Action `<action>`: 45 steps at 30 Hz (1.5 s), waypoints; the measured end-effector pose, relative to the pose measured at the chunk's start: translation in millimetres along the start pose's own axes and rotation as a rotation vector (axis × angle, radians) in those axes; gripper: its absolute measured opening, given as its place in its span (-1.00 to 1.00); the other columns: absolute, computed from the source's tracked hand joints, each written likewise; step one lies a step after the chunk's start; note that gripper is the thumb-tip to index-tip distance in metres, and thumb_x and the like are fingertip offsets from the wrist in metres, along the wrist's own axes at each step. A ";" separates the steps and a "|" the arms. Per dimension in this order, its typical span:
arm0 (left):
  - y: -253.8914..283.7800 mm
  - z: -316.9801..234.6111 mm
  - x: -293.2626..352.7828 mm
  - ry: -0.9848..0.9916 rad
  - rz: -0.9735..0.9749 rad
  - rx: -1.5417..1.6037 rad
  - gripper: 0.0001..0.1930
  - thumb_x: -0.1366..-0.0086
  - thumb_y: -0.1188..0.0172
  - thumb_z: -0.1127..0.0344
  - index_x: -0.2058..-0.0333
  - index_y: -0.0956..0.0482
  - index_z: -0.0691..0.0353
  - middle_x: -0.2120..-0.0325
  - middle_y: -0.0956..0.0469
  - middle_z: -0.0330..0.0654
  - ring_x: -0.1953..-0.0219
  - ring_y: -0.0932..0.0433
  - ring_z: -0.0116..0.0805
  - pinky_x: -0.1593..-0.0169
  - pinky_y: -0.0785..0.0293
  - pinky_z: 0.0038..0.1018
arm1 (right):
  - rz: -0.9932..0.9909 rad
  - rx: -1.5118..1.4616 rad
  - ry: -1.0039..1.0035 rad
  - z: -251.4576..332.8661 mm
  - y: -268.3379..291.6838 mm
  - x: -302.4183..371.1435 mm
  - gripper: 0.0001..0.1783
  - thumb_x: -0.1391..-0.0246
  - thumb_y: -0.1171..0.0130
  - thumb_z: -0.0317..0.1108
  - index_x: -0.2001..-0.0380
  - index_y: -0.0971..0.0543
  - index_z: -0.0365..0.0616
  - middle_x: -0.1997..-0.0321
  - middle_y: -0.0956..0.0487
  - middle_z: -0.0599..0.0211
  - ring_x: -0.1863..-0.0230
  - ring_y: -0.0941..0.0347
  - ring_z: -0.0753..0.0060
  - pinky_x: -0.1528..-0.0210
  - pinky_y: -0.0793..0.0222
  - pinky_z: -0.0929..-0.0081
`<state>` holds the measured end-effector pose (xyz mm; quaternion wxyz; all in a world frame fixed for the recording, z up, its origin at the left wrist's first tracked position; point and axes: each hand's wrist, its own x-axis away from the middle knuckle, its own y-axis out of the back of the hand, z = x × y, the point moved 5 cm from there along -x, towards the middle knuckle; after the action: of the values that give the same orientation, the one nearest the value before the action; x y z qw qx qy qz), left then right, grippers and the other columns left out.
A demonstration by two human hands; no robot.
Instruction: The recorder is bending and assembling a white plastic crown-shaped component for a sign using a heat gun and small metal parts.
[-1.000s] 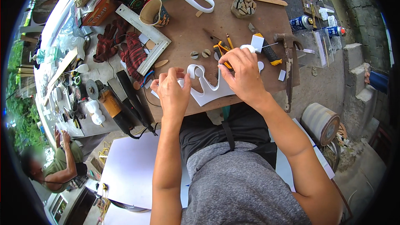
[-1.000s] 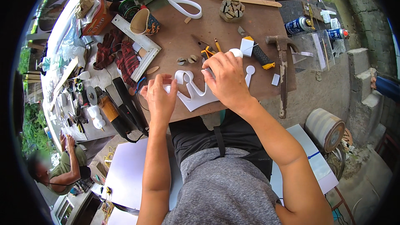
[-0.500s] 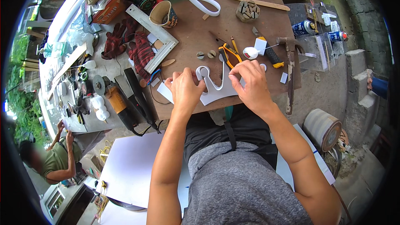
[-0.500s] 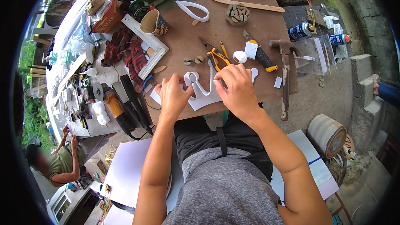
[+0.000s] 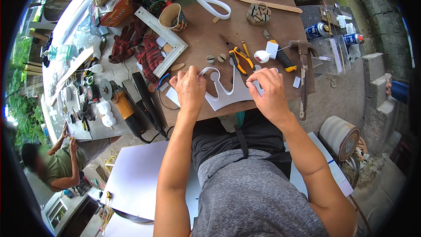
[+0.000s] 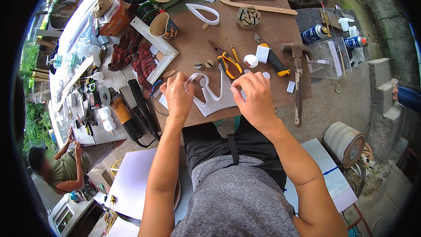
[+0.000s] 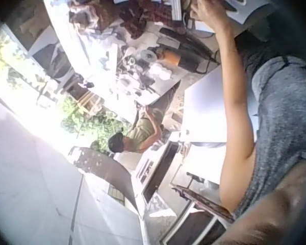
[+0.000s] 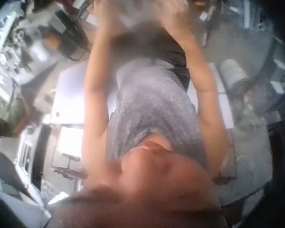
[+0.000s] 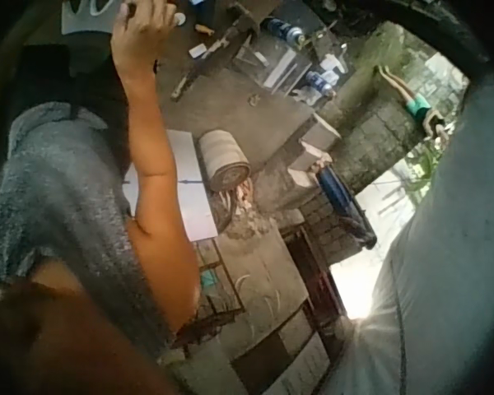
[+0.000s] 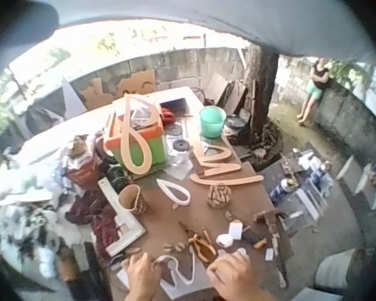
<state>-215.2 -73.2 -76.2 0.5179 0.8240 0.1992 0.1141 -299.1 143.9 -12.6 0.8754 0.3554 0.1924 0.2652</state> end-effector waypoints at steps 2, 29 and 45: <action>-0.1 2.7 0.5 0.017 0.000 0.011 -0.85 -0.11 -0.30 0.40 0.32 -0.56 0.20 0.42 -0.64 -0.11 0.20 -0.54 -0.10 -0.05 -0.23 -0.17 | -0.009 0.002 0.001 -0.1 0.8 0.4 -0.84 0.01 -0.34 -0.46 0.34 -0.57 -0.06 0.26 -0.54 0.41 0.17 -0.41 0.25 0.06 -0.23 0.28; 64.2 35.4 18.9 0.154 -0.236 0.220 -0.53 -0.19 -0.37 0.38 -0.05 -0.41 0.17 0.23 -0.63 -0.26 0.18 -0.56 -0.33 -0.09 -0.18 -0.32 | -0.059 -0.064 0.075 41.3 20.5 -41.3 -0.74 -0.05 -0.29 -0.58 0.15 -0.55 -0.21 0.26 -0.55 0.22 0.25 -0.48 0.21 0.13 -0.41 0.30; 60.6 67.9 59.3 0.288 -0.272 0.192 -0.55 -0.15 -0.35 0.39 -0.02 -0.46 0.16 0.15 -0.56 -0.20 0.01 -0.51 -0.22 -0.09 -0.21 -0.25 | 0.363 0.337 0.337 41.5 -65.1 -89.7 -0.54 -0.13 -0.09 -0.54 -0.09 -0.59 0.04 -0.05 -0.48 0.16 -0.05 -0.49 0.13 -0.07 -0.47 0.16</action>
<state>-122.6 -124.9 -52.6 0.4140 0.8102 0.3906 0.1403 -326.4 29.0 -18.6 0.6981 0.4752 0.3095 0.4371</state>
